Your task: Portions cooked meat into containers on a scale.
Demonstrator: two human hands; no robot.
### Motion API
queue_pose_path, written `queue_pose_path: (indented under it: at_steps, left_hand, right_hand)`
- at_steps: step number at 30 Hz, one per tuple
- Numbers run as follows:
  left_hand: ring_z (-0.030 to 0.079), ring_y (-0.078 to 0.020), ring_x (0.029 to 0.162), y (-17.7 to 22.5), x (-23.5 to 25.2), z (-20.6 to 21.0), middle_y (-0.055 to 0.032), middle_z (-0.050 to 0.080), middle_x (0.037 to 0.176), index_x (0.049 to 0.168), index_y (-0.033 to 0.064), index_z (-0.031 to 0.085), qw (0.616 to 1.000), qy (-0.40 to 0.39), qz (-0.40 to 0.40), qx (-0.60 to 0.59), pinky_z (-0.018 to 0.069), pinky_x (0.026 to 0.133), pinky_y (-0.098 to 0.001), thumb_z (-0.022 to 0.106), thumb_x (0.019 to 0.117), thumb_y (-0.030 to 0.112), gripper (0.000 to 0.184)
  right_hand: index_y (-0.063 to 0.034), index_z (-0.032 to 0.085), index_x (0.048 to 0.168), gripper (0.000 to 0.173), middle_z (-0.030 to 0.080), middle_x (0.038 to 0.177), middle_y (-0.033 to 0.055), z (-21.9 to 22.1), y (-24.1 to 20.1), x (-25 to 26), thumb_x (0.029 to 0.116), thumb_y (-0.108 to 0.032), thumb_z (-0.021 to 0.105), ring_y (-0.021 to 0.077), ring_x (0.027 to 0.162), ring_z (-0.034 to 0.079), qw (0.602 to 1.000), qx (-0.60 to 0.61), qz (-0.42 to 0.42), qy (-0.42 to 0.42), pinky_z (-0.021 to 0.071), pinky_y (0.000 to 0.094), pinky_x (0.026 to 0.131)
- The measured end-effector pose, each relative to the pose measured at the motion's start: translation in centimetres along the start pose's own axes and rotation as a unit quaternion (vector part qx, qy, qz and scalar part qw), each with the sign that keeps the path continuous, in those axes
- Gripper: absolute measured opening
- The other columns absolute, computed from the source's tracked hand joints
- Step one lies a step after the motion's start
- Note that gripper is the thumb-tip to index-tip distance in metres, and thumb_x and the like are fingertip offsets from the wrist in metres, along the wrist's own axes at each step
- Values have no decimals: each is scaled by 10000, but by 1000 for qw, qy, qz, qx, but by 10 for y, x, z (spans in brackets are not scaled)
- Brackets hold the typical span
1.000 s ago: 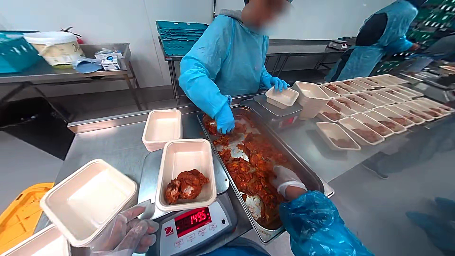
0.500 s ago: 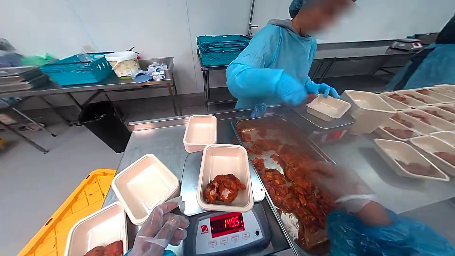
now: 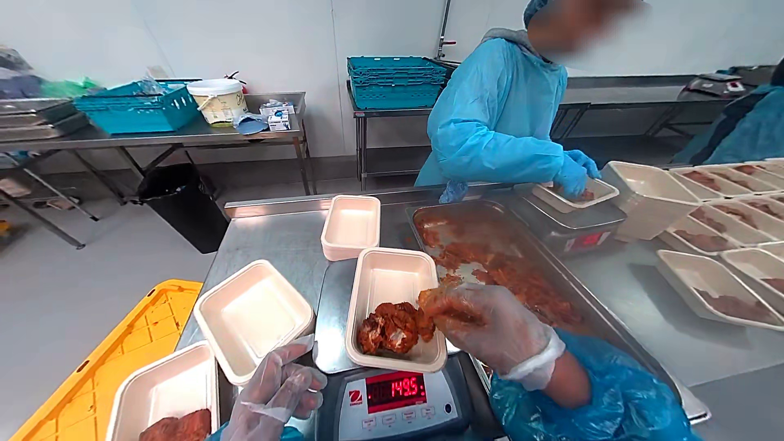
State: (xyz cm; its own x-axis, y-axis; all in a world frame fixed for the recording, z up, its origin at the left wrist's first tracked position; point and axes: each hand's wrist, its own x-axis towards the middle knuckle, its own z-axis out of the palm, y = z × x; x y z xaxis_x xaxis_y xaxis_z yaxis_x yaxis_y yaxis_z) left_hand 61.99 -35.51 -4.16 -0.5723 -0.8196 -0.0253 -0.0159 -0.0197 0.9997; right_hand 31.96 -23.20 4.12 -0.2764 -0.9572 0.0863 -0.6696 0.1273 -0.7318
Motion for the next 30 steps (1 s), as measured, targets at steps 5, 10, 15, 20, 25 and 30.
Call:
queue_pose_path:
  at_steps: [5, 10, 15, 20, 25, 30]
  left_hand:
    - [727, -140, 704, -4, 4, 3, -39, 747, 893, 1318, -11, 493, 1000, -3, 8, -3, 618, 631, -280, 493, 984, 60, 341]
    - [729, -142, 710, 0, 5, 8, -32, 745, 888, 1315, -10, 488, 1000, -11, 10, -4, 618, 631, -279, 489, 981, 46, 339]
    - [728, -140, 711, 5, 5, 15, -41, 744, 887, 1304, -29, 486, 1000, -12, 12, 5, 616, 635, -281, 493, 982, 54, 333]
    - [719, -136, 701, 9, 11, 26, -44, 730, 880, 1269, -32, 522, 1000, -6, -4, 1, 608, 611, -269, 501, 962, 68, 324]
    - [725, -152, 701, 9, 20, 39, -53, 728, 884, 1258, -21, 533, 999, -47, -16, -13, 615, 619, -282, 483, 966, 68, 309]
    - [718, -158, 658, 11, 27, 37, -73, 731, 848, 1225, -6, 554, 997, -58, -38, -39, 609, 588, -274, 494, 964, 82, 282]
  right_hand:
    - [-119, 806, 1023, 144, 760, 1065, 40, 4, 1, 0, 925, -137, 701, 113, 997, 712, 999, -25, 18, -43, 586, 314, 906]
    - [-116, 798, 1073, 189, 758, 1115, 75, 9, -1, 0, 947, -152, 662, 172, 1060, 710, 993, -63, 10, -95, 569, 372, 947]
    - [-104, 793, 1076, 181, 748, 1134, 90, 10, -7, 1, 942, -130, 675, 205, 1083, 704, 992, -81, 10, -96, 560, 407, 968]
    - [-130, 811, 1017, 138, 767, 1076, 48, 5, -6, -6, 910, -138, 724, 150, 1037, 719, 996, -71, -16, -47, 587, 359, 936]
    - [-66, 736, 1191, 251, 711, 1225, 145, 11, -39, 3, 1023, -154, 571, 291, 1178, 662, 964, -143, 48, -219, 510, 492, 1022]
    - [-135, 797, 1087, 179, 769, 1107, 42, -5, -20, -18, 955, -161, 678, 162, 1034, 730, 995, -95, -2, 9, 598, 400, 930]
